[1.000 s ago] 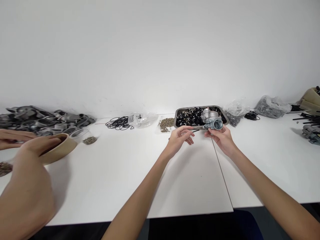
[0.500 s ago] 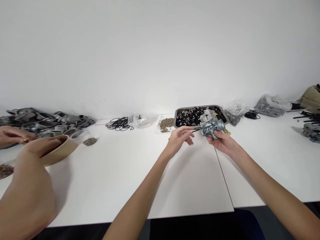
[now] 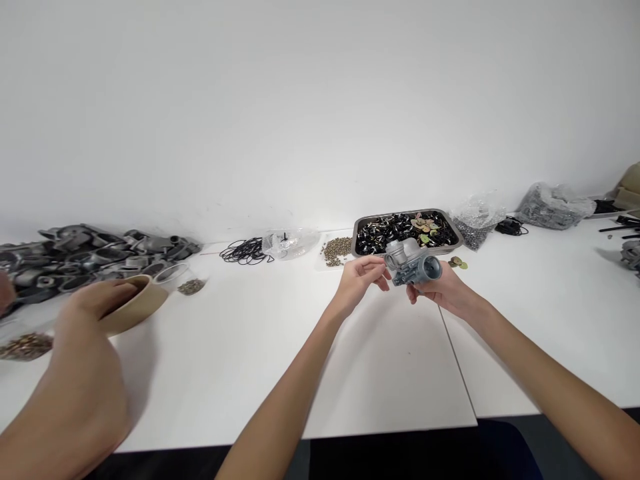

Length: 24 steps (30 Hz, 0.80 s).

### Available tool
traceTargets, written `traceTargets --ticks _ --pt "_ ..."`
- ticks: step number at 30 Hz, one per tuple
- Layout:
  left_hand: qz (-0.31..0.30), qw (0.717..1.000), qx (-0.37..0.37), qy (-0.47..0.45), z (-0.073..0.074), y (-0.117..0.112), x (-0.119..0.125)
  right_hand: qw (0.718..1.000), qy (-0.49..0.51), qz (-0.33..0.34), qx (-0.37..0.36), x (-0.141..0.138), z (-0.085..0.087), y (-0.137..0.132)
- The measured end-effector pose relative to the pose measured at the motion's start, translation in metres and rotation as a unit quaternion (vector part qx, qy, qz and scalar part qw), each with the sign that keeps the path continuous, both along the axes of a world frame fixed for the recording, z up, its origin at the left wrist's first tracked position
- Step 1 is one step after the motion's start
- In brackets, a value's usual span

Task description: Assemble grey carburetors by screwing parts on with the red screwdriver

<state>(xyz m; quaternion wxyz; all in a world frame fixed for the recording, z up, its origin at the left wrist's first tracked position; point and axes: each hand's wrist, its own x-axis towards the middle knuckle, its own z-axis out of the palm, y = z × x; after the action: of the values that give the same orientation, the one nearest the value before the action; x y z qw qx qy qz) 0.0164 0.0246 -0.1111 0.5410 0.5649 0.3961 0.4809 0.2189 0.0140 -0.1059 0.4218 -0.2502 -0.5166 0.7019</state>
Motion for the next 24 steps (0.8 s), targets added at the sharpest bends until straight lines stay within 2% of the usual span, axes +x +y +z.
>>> traceTargets --ticks 8,17,24 --pt "-0.041 0.999 0.012 -0.031 -0.002 -0.001 -0.002 0.998 -0.052 -0.032 0.03 -0.005 -0.001 -0.002" --pt "-0.059 0.994 -0.034 -0.084 -0.006 0.001 0.0 0.975 -0.121 -0.173 0.07 -0.021 -0.012 -0.008" --pt "-0.176 0.983 -0.007 -0.057 -0.006 -0.001 -0.004 0.969 -0.125 -0.202 0.069 -0.021 -0.015 -0.009"
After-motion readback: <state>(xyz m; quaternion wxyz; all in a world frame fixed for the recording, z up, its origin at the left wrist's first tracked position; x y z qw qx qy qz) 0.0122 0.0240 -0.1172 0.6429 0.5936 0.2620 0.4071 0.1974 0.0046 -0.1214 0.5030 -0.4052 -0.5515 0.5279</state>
